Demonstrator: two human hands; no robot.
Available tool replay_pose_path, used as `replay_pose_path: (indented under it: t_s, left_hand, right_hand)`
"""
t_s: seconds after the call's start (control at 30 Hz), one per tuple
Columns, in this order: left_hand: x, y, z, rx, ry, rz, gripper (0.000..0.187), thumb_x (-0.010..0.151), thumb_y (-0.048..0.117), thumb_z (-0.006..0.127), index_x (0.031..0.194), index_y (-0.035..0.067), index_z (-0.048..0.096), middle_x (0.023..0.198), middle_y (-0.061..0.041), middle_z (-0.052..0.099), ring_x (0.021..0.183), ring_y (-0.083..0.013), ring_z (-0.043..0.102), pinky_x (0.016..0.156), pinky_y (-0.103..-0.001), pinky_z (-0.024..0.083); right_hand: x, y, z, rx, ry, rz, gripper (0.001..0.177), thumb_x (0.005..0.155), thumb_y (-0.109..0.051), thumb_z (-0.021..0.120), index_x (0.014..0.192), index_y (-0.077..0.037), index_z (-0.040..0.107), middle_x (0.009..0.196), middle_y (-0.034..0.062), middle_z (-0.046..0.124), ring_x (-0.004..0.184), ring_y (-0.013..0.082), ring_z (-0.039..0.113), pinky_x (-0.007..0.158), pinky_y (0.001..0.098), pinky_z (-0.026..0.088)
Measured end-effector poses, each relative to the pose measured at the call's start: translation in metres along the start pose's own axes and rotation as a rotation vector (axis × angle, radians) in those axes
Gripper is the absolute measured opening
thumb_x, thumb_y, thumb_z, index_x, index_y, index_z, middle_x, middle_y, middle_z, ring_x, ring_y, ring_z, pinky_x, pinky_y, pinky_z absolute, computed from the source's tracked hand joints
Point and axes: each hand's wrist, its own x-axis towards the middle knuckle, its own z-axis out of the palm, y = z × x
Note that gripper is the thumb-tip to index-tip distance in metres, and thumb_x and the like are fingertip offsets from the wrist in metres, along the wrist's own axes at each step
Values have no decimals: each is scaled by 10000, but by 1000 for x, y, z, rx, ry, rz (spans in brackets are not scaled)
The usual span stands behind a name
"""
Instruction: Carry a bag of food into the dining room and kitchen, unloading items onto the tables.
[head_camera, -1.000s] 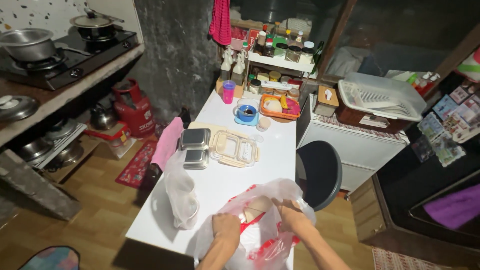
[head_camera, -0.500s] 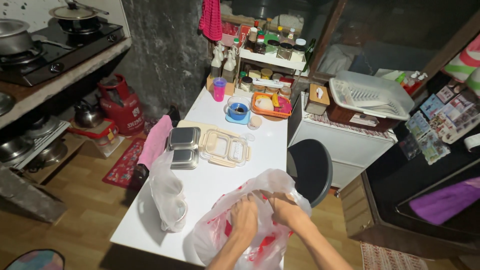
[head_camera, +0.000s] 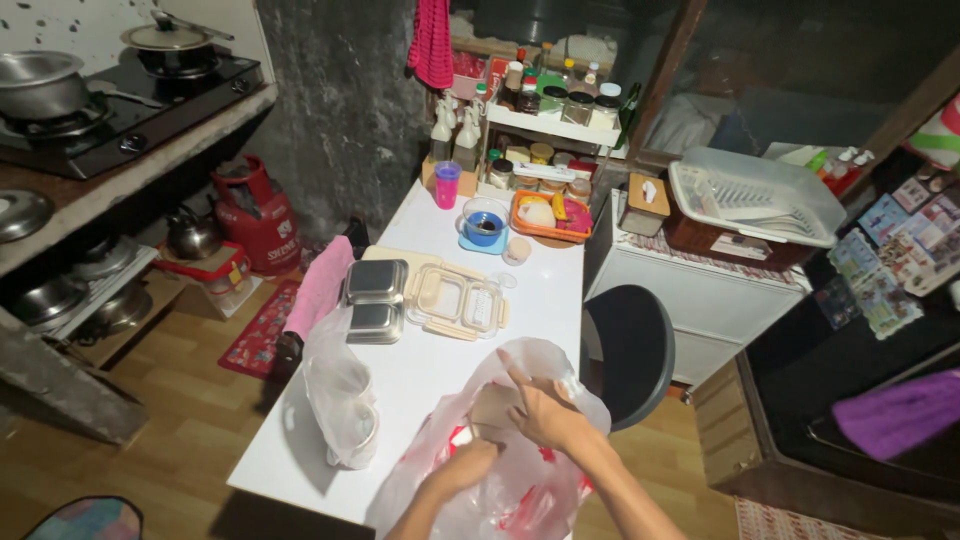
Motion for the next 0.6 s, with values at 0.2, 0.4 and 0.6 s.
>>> replay_pose_path:
  t_s: [0.2, 0.4, 0.6]
  left_hand:
    - [-15, -61, -38, 43, 501, 15, 326, 1052, 231, 433, 1152, 32, 672, 1120, -237, 718, 1122, -398, 666, 972, -475, 497]
    - [-52, -48, -66, -342, 334, 60, 488, 995, 283, 439, 1474, 194, 473, 1286, -57, 634, 1142, -275, 601, 1009, -378, 487]
    - [-125, 23, -104, 476, -14, -89, 420, 853, 225, 733, 1231, 51, 678, 1161, -180, 692, 1156, -321, 640, 1004, -398, 487]
  right_hand:
    - [23, 6, 24, 79, 81, -47, 933, 940, -275, 633, 1631, -233, 7, 1243, 284, 616, 1165, 471, 583, 1072, 511, 413]
    - [36, 2, 48, 85, 124, -99, 979, 908, -259, 735, 1610, -191, 57, 1373, 383, 439, 1286, 555, 407, 1073, 544, 349]
    - [36, -23, 26, -42, -75, -93, 503, 933, -313, 662, 1357, -69, 546, 1132, 243, 681, 1212, 396, 578, 1137, 525, 343]
